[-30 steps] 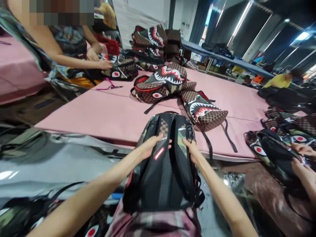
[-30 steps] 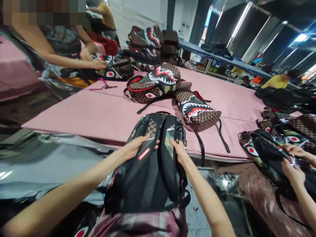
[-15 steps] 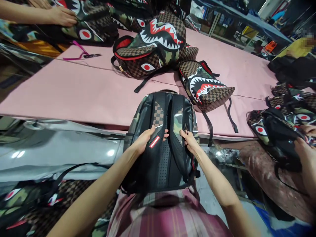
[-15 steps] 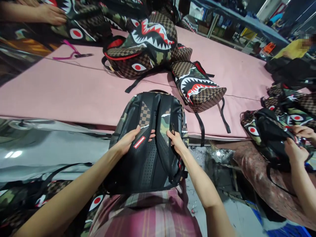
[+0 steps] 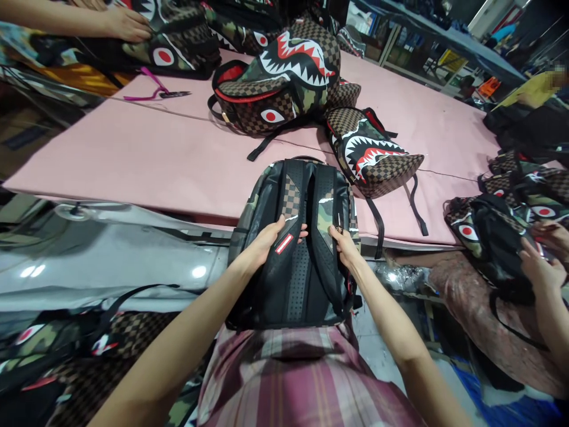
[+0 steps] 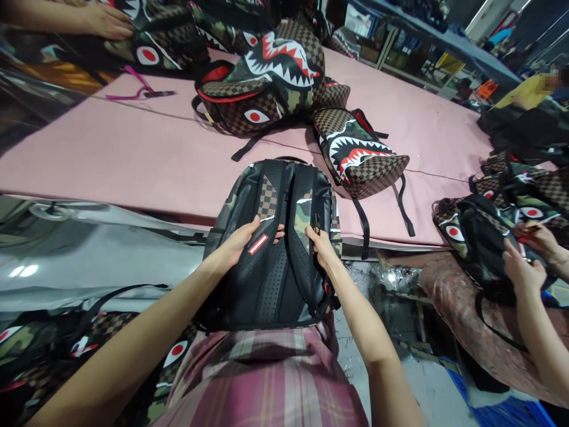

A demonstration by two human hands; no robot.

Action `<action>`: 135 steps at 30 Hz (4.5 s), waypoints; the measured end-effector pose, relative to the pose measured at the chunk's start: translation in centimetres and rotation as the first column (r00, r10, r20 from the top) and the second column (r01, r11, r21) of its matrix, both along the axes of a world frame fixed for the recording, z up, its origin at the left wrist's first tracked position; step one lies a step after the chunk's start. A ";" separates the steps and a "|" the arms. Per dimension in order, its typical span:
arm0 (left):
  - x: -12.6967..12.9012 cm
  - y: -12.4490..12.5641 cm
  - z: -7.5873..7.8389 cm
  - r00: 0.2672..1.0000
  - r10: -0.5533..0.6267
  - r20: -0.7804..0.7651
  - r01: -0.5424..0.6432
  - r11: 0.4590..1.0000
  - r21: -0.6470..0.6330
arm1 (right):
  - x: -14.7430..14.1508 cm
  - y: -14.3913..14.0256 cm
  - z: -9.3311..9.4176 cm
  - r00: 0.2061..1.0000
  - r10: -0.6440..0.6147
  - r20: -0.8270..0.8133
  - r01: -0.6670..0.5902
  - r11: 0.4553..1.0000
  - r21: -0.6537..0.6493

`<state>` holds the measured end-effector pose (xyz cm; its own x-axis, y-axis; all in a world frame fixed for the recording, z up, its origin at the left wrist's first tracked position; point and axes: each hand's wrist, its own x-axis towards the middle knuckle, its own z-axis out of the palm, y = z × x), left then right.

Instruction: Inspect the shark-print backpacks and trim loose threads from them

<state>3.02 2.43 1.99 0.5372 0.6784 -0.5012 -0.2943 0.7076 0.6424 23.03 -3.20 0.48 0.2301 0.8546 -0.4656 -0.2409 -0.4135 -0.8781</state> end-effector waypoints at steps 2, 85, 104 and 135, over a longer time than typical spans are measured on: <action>0.0 -0.1 0.2 1.000 -0.015 -0.006 0.015 1.000 -0.014 | -0.1 -0.1 0.0 1.000 -0.023 0.008 0.023 0.999 0.024; 4.4 -8.9 -0.9 0.918 0.074 -0.390 0.105 0.902 0.418 | 2.0 0.2 9.5 -0.233 0.125 0.964 -0.924 0.282 -0.260; 4.1 -9.8 0.7 0.835 0.270 -0.479 0.099 0.784 0.613 | 3.3 -2.3 2.3 0.836 0.542 0.090 -0.549 0.829 0.103; 3.0 -7.9 -1.8 0.606 0.403 -0.686 0.701 0.136 0.700 | 2.5 -7.5 5.6 -0.134 0.053 0.990 -0.691 0.711 -0.132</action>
